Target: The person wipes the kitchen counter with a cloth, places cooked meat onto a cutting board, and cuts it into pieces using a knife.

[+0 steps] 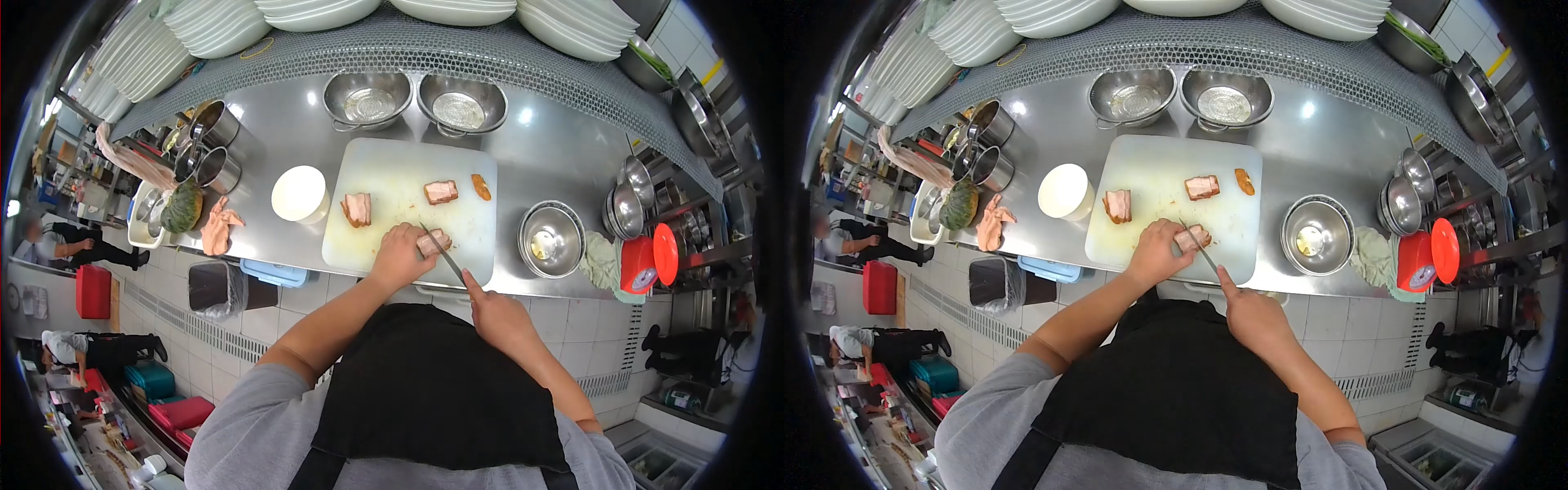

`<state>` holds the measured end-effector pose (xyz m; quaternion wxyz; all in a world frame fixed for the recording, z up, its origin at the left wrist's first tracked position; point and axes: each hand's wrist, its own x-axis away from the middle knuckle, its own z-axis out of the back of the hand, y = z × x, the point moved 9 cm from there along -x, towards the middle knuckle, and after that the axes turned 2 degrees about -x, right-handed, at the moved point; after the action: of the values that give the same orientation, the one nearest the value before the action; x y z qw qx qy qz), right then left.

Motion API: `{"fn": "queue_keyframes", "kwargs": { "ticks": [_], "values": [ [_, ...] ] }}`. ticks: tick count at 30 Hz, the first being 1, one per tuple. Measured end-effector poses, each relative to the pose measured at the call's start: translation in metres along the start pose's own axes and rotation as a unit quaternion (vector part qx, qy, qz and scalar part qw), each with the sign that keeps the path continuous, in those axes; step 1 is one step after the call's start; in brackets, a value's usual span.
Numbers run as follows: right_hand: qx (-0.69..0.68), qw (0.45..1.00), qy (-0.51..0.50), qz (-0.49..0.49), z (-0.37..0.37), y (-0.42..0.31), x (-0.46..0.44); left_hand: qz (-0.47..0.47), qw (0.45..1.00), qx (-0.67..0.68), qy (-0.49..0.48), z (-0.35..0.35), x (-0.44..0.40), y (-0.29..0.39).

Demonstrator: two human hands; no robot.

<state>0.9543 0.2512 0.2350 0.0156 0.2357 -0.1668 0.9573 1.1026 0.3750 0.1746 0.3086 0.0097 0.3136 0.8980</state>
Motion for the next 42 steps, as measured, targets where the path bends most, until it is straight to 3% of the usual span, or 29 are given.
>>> {"fn": "queue_keyframes", "kwargs": {
  "ticks": [8,14,16,20,25,28,33,42],
  "values": [
    [0.029,1.0,0.0,-0.003,0.01,-0.006,0.006,0.005,1.0,-0.002,-0.016,-0.003,-0.005,0.002],
    [-0.009,0.998,-0.059,-0.006,-0.01,0.001,-0.011,-0.007,1.0,0.007,0.002,-0.007,-0.006,-0.003],
    [-0.032,0.999,0.012,0.0,-0.046,0.011,-0.049,-0.01,1.0,0.008,0.007,-0.006,-0.007,-0.002],
    [-0.048,0.999,0.004,-0.025,-0.051,0.018,-0.057,-0.012,1.0,0.013,-0.002,-0.004,-0.004,-0.002],
    [-0.021,0.996,0.087,0.01,-0.002,0.004,-0.034,-0.004,0.999,0.025,0.03,0.004,-0.002,0.002],
    [0.004,0.998,0.063,-0.004,0.003,0.008,-0.033,-0.019,0.997,0.004,0.076,0.007,-0.004,0.009],
    [0.027,0.999,0.029,-0.015,-0.006,0.012,-0.038,0.016,0.999,-0.032,0.002,-0.006,-0.015,0.008],
    [0.043,0.999,-0.002,-0.021,0.006,0.007,-0.009,0.005,0.998,-0.053,0.011,-0.009,-0.017,0.009]
  ]
}}
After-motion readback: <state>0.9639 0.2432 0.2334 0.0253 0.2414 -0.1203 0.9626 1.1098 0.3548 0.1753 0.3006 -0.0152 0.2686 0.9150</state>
